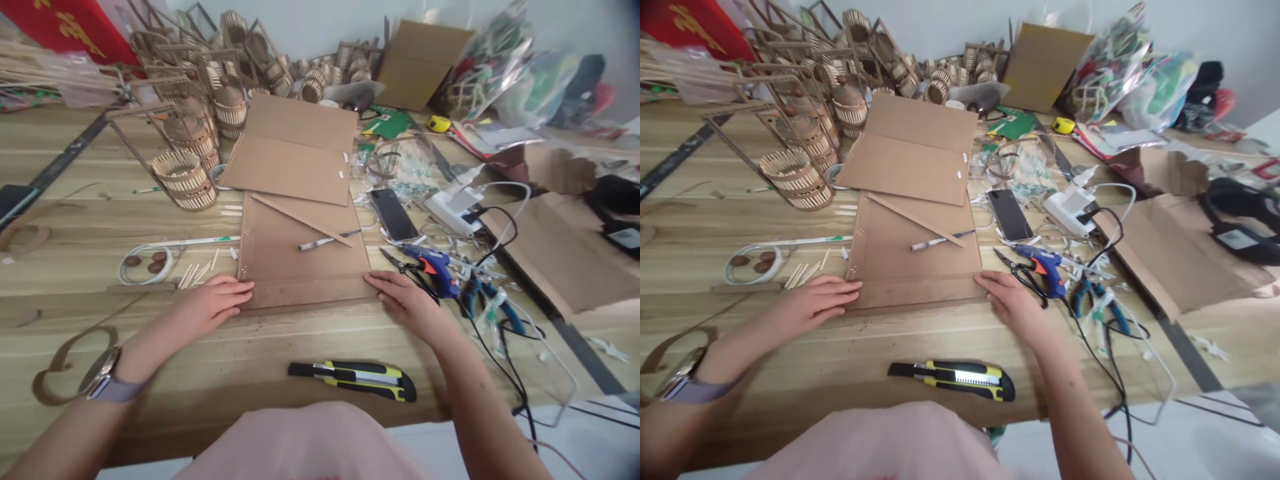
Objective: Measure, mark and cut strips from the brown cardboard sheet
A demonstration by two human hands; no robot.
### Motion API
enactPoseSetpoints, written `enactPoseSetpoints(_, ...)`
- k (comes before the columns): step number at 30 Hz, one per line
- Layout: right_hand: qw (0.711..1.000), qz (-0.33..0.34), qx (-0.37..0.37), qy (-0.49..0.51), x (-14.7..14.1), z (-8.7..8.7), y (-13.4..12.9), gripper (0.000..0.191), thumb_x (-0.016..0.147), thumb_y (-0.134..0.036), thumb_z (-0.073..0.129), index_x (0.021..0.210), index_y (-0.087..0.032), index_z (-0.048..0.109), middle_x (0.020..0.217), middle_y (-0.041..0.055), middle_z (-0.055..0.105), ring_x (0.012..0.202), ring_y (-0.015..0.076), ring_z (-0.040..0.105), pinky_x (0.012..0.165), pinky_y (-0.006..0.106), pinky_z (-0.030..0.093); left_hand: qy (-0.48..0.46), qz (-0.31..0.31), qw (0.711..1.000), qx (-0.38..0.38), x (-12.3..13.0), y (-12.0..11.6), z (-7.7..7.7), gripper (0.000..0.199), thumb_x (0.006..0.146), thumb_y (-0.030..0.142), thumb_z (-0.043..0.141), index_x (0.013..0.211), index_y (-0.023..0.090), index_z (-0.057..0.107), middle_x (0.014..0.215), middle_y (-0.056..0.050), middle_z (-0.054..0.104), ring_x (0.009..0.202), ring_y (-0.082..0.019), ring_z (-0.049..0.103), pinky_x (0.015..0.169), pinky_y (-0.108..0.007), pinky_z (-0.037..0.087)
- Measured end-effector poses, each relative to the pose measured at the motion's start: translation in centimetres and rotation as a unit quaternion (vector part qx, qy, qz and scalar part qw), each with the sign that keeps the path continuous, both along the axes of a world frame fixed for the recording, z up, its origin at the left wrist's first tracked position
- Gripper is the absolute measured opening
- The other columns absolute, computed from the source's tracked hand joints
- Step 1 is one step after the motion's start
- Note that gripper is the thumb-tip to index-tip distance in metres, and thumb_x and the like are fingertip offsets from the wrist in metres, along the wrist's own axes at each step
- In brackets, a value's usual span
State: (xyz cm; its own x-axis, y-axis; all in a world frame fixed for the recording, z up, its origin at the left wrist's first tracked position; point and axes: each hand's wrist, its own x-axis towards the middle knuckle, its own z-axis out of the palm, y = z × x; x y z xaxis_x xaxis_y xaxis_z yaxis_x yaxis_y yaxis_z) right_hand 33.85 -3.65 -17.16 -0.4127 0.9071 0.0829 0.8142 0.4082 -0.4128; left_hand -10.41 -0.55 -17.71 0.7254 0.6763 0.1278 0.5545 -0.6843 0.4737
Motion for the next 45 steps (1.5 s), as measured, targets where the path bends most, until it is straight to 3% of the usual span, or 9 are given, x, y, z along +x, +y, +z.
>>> enactPoseSetpoints(14,1.0,0.012,-0.005,-0.02,-0.2,0.6,0.4,0.048,0.09,-0.013,0.042,0.133,-0.025,0.062,0.129,0.0108,0.064,0.117,0.0249,0.061,0.101,0.046,0.052,-0.009,-0.003,1.0,0.015,0.3,-0.1,0.0,0.035,0.097,0.02,0.049,0.124,0.031,0.069,0.125,-0.004,0.07,0.108,-0.02,0.062,0.09,-0.038,0.057)
enactPoseSetpoints(19,0.999,0.014,0.002,-0.031,-0.3,0.5,0.4,0.05,0.09,-0.014,0.042,0.134,-0.028,0.06,0.128,0.0092,0.064,0.117,0.0254,0.061,0.101,0.046,0.052,0.015,0.011,1.0,0.014,0.7,-0.3,0.4,0.035,0.094,0.014,0.054,0.123,0.027,0.069,0.128,-0.004,0.068,0.107,-0.02,0.058,0.09,-0.037,0.056)
enactPoseSetpoints(28,0.995,0.034,0.037,-0.09,0.1,-0.5,0.7,0.05,0.087,-0.012,0.042,0.133,-0.023,0.058,0.125,0.0122,0.063,0.111,0.0265,0.062,0.095,0.043,0.054,0.051,0.011,0.999,-0.008,1.2,-0.6,1.2,0.041,0.093,0.009,0.054,0.13,0.025,0.063,0.131,-0.005,0.065,0.11,-0.02,0.056,0.094,-0.037,0.052)
enactPoseSetpoints(32,0.991,0.041,0.056,-0.113,0.3,-1.1,0.9,0.053,0.082,-0.009,0.043,0.131,-0.021,0.059,0.121,0.0128,0.063,0.109,0.027,0.062,0.091,0.042,0.055,0.107,-0.02,0.994,0.011,1.9,-0.3,2.5,0.038,0.092,0.007,0.053,0.123,0.023,0.067,0.125,-0.007,0.066,0.11,-0.021,0.056,0.092,-0.034,0.05)
enactPoseSetpoints(37,0.99,0.039,0.078,-0.109,0.6,-2.0,1.0,0.057,0.078,-0.009,0.043,0.131,-0.022,0.059,0.12,0.0116,0.064,0.106,0.0267,0.062,0.089,0.04,0.055,0.223,-0.044,0.973,0.025,3.9,0.7,4.6,0.042,0.092,0.003,0.046,0.116,0.028,0.069,0.119,-0.006,0.061,0.095,-0.018,0.06,0.077,-0.026,0.048)
enactPoseSetpoints(42,0.989,0.038,0.079,-0.121,0.6,-1.8,1.0,0.062,0.078,-0.008,0.042,0.135,-0.025,0.056,0.12,0.0112,0.064,0.106,0.0269,0.063,0.09,0.039,0.054,0.281,-0.086,0.955,-0.04,6.9,2.0,6.4,0.048,0.092,0.003,0.047,0.129,0.03,0.061,0.121,-0.005,0.058,0.082,-0.013,0.06,0.067,-0.023,0.042)
enactPoseSetpoints(45,0.986,0.046,0.076,-0.145,0.2,-1.2,0.9,0.059,0.077,-0.006,0.042,0.133,-0.021,0.057,0.12,0.0124,0.064,0.106,0.0262,0.063,0.09,0.038,0.055,0.296,-0.125,0.946,-0.042,8.5,2.8,7.0,0.052,0.089,0.002,0.049,0.133,0.029,0.059,0.124,-0.006,0.056,0.079,-0.012,0.06,0.062,-0.022,0.039)
